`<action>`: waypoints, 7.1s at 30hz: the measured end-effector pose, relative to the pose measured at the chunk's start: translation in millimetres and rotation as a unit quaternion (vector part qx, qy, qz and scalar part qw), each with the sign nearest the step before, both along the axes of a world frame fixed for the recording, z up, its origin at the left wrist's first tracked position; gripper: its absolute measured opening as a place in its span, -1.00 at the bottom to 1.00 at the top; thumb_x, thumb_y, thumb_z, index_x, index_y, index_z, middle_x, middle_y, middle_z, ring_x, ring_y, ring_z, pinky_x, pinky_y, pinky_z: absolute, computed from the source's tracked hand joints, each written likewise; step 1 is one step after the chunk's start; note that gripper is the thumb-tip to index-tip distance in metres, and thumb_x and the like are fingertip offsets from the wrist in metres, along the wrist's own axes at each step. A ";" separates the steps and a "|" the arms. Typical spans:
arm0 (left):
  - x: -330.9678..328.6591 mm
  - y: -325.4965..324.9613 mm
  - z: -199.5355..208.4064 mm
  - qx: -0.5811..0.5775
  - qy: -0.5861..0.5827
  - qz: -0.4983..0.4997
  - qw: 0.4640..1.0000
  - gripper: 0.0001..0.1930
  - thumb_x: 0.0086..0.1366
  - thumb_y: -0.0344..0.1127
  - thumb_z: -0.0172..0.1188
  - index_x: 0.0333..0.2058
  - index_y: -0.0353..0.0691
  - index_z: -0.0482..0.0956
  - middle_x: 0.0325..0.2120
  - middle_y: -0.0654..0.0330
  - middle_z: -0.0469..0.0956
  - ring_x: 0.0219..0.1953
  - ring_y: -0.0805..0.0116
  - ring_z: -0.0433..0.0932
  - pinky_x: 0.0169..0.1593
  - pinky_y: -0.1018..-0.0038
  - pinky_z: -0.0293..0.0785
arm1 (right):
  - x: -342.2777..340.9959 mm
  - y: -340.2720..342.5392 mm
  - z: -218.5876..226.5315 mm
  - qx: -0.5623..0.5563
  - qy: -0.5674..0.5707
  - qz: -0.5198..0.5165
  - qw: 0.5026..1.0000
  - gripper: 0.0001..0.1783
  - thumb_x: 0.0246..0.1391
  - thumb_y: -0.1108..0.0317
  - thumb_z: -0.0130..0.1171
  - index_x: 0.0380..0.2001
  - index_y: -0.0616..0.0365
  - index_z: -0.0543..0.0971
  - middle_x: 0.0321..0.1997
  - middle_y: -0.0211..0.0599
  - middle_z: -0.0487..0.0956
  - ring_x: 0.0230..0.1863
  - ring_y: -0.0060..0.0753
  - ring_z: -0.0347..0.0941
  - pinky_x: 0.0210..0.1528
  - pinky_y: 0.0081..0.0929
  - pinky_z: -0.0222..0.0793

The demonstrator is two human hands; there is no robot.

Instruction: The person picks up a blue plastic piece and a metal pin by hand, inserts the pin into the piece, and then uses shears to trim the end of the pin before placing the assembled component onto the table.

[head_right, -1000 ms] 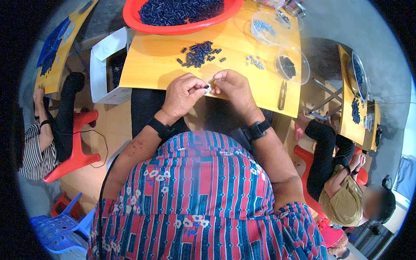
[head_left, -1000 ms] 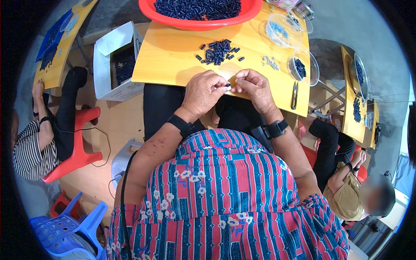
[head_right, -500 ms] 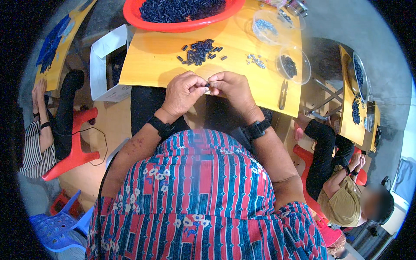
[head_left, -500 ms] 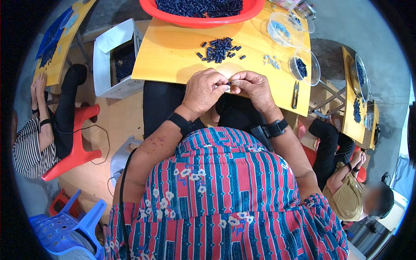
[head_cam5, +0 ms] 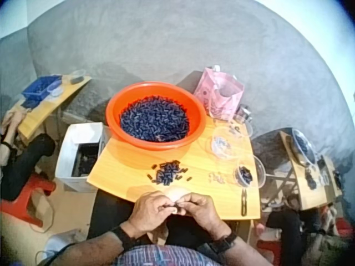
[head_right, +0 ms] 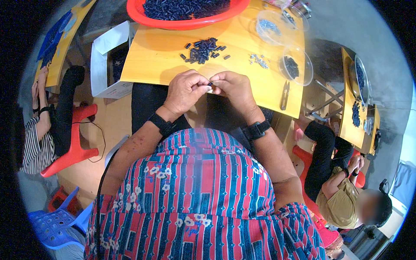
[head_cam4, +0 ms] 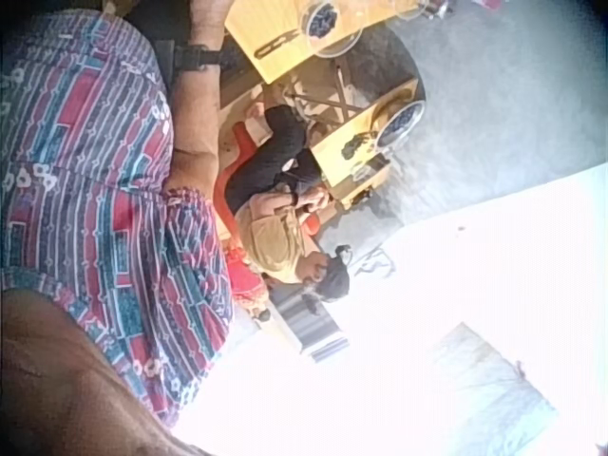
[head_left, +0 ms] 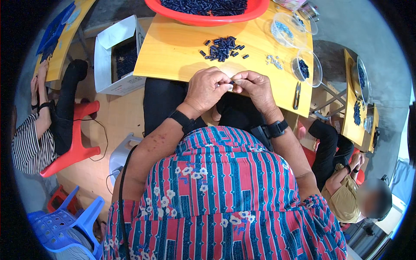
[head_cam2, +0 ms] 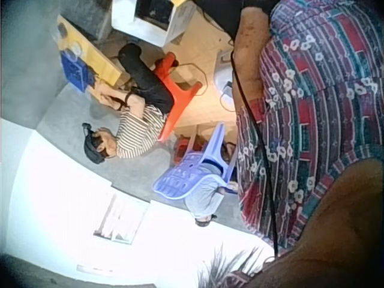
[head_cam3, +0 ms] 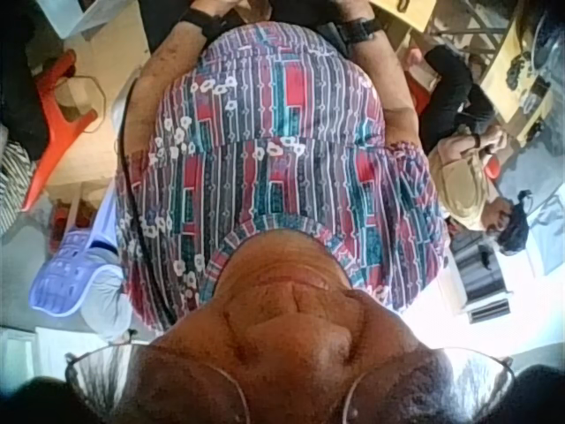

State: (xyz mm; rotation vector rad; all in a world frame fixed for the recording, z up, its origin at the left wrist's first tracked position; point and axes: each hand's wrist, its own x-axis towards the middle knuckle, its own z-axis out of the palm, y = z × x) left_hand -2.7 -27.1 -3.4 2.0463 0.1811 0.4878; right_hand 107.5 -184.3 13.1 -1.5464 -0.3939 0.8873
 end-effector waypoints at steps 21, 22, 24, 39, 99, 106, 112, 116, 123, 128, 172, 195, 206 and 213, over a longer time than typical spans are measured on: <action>1.8 -1.2 -6.5 0.009 -0.011 0.026 1.000 -0.87 0.02 -0.37 0.36 -0.49 -0.25 0.60 -0.59 0.17 0.47 -0.50 0.22 0.48 -0.38 0.35 0.40 | -18.5 5.0 -7.5 -0.010 -0.245 -0.013 0.969 -0.89 0.12 0.56 0.20 -0.29 0.29 0.65 -0.40 -0.30 0.59 -0.46 -0.56 0.51 -0.34 -0.62 0.46; 1.6 -1.1 -5.4 0.009 -0.012 0.026 1.000 -0.87 0.02 -0.37 0.36 -0.49 -0.25 0.60 -0.59 0.17 0.47 -0.50 0.22 0.48 -0.38 0.35 0.40 | -19.1 3.9 -9.3 0.005 -0.257 -0.013 0.966 -0.88 0.11 0.58 0.19 -0.28 0.28 0.66 -0.39 -0.29 0.59 -0.46 -0.55 0.52 -0.33 -0.63 0.46; 1.1 0.2 -2.3 -0.002 0.035 0.025 0.999 -0.88 0.02 -0.33 0.35 -0.49 -0.21 0.64 -0.52 0.15 0.57 -0.41 0.16 0.56 -0.29 0.29 0.47 | -20.0 2.4 -10.8 0.035 -0.237 -0.016 0.971 -0.86 0.12 0.59 0.19 -0.25 0.29 0.65 -0.36 -0.29 0.59 -0.44 -0.56 0.52 -0.31 -0.63 0.46; 0.5 2.3 1.0 -0.112 0.026 -0.002 0.993 -0.90 0.17 -0.41 0.28 -0.38 -0.33 0.63 -0.51 0.23 0.55 -0.49 0.52 0.47 -0.36 0.55 0.42 | -26.6 2.2 -4.4 0.042 -0.214 -0.037 0.975 -0.80 0.12 0.61 0.19 -0.15 0.32 0.61 -0.28 -0.34 0.62 -0.36 -0.59 0.53 -0.29 -0.63 0.50; 0.4 1.1 5.3 -0.055 0.019 -0.008 0.998 -0.88 0.13 -0.35 0.29 -0.43 -0.28 0.61 -0.51 0.18 0.52 -0.49 0.34 0.54 -0.36 0.46 0.45 | 29.8 44.9 10.1 -0.119 -0.611 -0.010 0.783 -0.89 -0.02 0.46 0.31 -0.35 0.15 0.64 -0.35 -0.17 0.56 -0.34 -0.13 0.54 -0.29 -0.33 0.46; 0.5 0.5 9.8 -0.073 0.020 -0.003 0.997 -0.88 0.08 -0.32 0.28 -0.49 -0.24 0.60 -0.51 0.15 0.55 -0.40 0.12 0.56 -0.28 0.29 0.45 | 31.3 45.5 15.4 -0.119 -0.643 0.031 0.756 -0.88 0.01 0.46 0.29 -0.32 0.14 0.65 -0.32 -0.19 0.58 -0.33 -0.12 0.57 -0.27 -0.34 0.48; 1.0 -0.2 9.5 -0.063 0.023 -0.003 0.998 -0.87 0.08 -0.31 0.28 -0.49 -0.24 0.60 -0.51 0.14 0.55 -0.40 0.11 0.56 -0.28 0.28 0.45 | 30.7 47.3 10.9 -0.140 -0.591 -0.008 0.794 -0.85 0.03 0.43 0.29 -0.27 0.08 0.66 -0.32 -0.21 0.57 -0.31 -0.13 0.57 -0.28 -0.35 0.48; 1.6 -0.3 3.1 -0.057 0.014 -0.004 0.998 -0.88 0.10 -0.33 0.29 -0.47 -0.26 0.60 -0.52 0.15 0.53 -0.46 0.21 0.54 -0.32 0.36 0.45 | 29.7 45.9 13.9 -0.159 -0.608 0.006 0.778 -0.85 0.01 0.43 0.28 -0.29 0.05 0.67 -0.32 -0.24 0.57 -0.31 -0.13 0.56 -0.27 -0.33 0.49; 1.8 -0.3 3.7 -0.055 0.009 -0.006 0.998 -0.88 0.12 -0.35 0.30 -0.45 -0.29 0.61 -0.54 0.18 0.51 -0.54 0.36 0.51 -0.39 0.46 0.44 | 22.7 38.2 18.1 -0.184 -0.602 0.033 0.776 -0.90 -0.01 0.44 0.27 -0.37 0.06 0.68 -0.34 -0.24 0.56 -0.31 -0.13 0.56 -0.28 -0.31 0.49; 3.0 -0.6 3.4 -0.052 0.012 -0.003 0.999 -0.88 0.12 -0.36 0.30 -0.45 -0.29 0.61 -0.54 0.19 0.50 -0.54 0.37 0.50 -0.39 0.46 0.43 | 18.4 28.2 12.5 -0.144 -0.613 0.032 0.777 -0.94 -0.06 0.33 0.24 -0.48 0.03 0.61 -0.41 -0.23 0.52 -0.37 -0.07 0.53 -0.32 -0.20 0.50; 5.4 -3.1 -2.3 0.030 0.004 0.003 1.000 -0.87 0.11 -0.34 0.31 -0.45 -0.28 0.62 -0.56 0.18 0.49 -0.54 0.32 0.48 -0.40 0.41 0.39 | 14.9 -2.3 -13.9 -0.064 -0.355 -0.011 0.932 -0.83 0.04 0.46 0.20 -0.24 0.15 0.56 -0.37 -0.15 0.59 -0.25 -0.23 0.57 -0.15 -0.43 0.49; 3.4 -1.9 0.5 0.052 -0.021 -0.011 0.998 -0.89 0.09 -0.35 0.31 -0.44 -0.24 0.61 -0.56 0.17 0.49 -0.46 0.21 0.48 -0.33 0.33 0.39 | 8.0 -4.0 -4.1 0.068 -0.097 -0.021 0.993 -0.80 0.07 0.67 0.14 -0.24 0.21 0.49 -0.28 -0.49 0.51 -0.17 -0.63 0.45 -0.04 -0.62 0.40; 3.5 -1.9 -1.0 0.054 -0.017 -0.008 0.998 -0.88 0.06 -0.36 0.32 -0.48 -0.25 0.58 -0.59 0.18 0.46 -0.51 0.22 0.46 -0.35 0.33 0.38 | 5.1 0.7 -2.9 0.034 -0.158 0.026 0.987 -0.83 0.12 0.62 0.14 -0.20 0.22 0.49 -0.30 -0.46 0.50 -0.19 -0.62 0.45 -0.05 -0.61 0.41; 3.6 -2.0 -1.3 0.068 -0.017 -0.009 0.998 -0.87 0.06 -0.32 0.32 -0.49 -0.22 0.56 -0.59 0.18 0.46 -0.49 0.17 0.45 -0.32 0.30 0.38 | 8.3 0.6 0.5 -0.015 -0.212 0.056 0.976 -0.81 0.13 0.56 0.14 -0.16 0.21 0.48 -0.32 -0.43 0.50 -0.22 -0.60 0.46 -0.09 -0.59 0.42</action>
